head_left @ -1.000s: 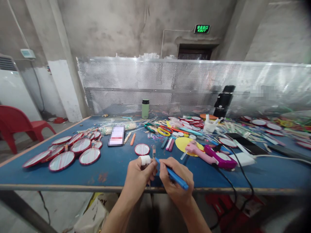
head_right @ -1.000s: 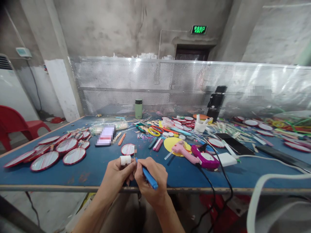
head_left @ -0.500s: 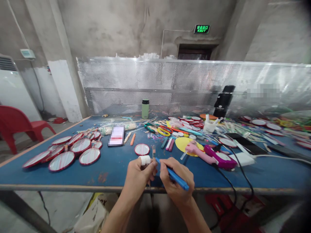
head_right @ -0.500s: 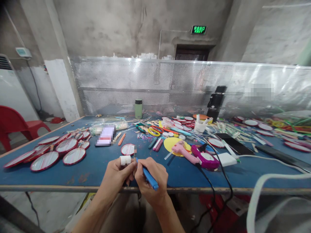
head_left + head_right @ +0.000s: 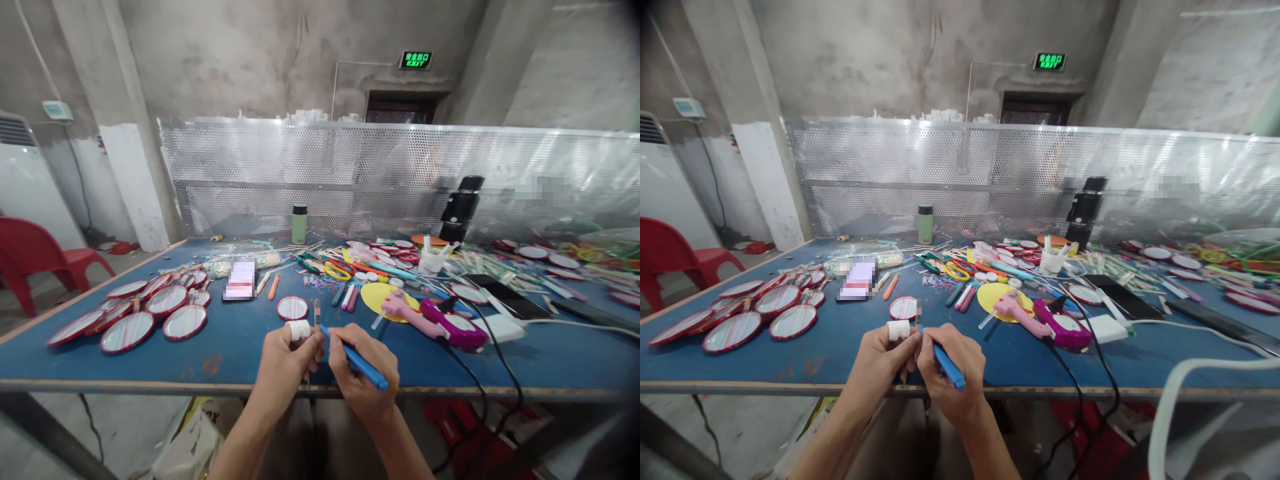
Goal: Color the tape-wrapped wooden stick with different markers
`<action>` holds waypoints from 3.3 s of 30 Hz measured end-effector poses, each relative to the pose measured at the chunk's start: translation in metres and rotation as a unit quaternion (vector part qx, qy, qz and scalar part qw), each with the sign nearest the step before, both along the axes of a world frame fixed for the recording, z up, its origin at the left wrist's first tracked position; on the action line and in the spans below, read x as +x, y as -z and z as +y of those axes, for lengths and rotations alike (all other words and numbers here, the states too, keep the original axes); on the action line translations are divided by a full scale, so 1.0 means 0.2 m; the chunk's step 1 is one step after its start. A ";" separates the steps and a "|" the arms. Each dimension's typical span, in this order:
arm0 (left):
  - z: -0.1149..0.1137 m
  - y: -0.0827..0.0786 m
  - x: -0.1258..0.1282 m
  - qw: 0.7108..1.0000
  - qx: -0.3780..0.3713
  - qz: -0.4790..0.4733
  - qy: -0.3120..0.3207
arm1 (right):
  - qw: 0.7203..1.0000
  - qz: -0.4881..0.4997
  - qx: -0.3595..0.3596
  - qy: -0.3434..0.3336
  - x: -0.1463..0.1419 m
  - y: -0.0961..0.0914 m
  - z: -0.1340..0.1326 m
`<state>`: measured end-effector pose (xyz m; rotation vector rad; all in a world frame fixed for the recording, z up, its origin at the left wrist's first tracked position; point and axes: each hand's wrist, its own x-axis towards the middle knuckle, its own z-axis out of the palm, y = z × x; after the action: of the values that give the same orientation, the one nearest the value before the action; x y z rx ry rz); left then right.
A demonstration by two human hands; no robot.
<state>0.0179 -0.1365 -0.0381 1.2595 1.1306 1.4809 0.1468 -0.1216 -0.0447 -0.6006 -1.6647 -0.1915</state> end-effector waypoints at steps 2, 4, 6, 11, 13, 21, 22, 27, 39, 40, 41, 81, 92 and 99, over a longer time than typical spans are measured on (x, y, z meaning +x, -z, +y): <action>0.00 0.00 0.00 1.000 -0.002 -0.002 0.000 | 1.000 -0.002 -0.005 -0.002 0.00 0.00 0.00; 0.00 0.00 0.00 1.000 -0.005 0.001 0.000 | 1.000 0.004 -0.005 0.004 0.00 0.00 0.00; 0.00 0.00 0.00 1.000 -0.007 0.007 0.000 | 1.000 0.011 0.000 0.014 0.00 0.00 0.00; 0.00 0.01 0.00 1.000 -0.001 0.014 0.000 | 1.000 0.009 0.004 0.018 0.00 0.00 0.00; 0.00 0.01 0.00 1.000 -0.001 0.012 0.001 | 1.000 0.005 -0.001 0.012 0.00 0.00 0.00; 0.00 0.00 0.00 1.000 -0.005 0.009 0.000 | 0.999 0.003 0.011 0.030 0.00 0.00 0.00; 0.00 0.00 0.00 1.000 -0.005 0.008 -0.001 | 1.000 0.001 0.009 0.030 0.00 0.00 0.00; -0.01 -0.01 0.00 1.000 -0.009 0.003 -0.004 | 1.000 0.000 -0.004 0.016 0.00 0.00 0.00; 0.00 0.01 0.00 1.000 0.001 0.006 0.003 | 1.000 -0.001 0.005 0.021 0.00 0.00 0.00; 0.00 0.01 0.00 1.000 0.002 0.008 0.004 | 1.000 -0.001 0.006 0.020 0.00 0.00 0.00; 0.00 0.01 0.00 1.000 0.002 0.009 0.004 | 1.000 -0.002 0.006 0.019 0.00 0.00 0.00; 0.00 0.01 -0.01 1.000 0.006 0.027 0.001 | 1.000 -0.006 -0.007 -0.007 0.00 0.00 0.00; 0.00 0.02 0.00 0.999 0.001 0.034 0.002 | 1.000 -0.003 0.026 0.008 0.00 -0.01 -0.01; 0.00 0.03 -0.01 0.999 0.003 0.042 -0.005 | 1.000 -0.015 0.005 -0.015 0.00 -0.01 -0.01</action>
<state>0.0160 -0.1356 -0.0438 1.3315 1.1898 1.4524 0.1460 -0.1237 -0.0436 -0.5672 -1.7001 -0.1869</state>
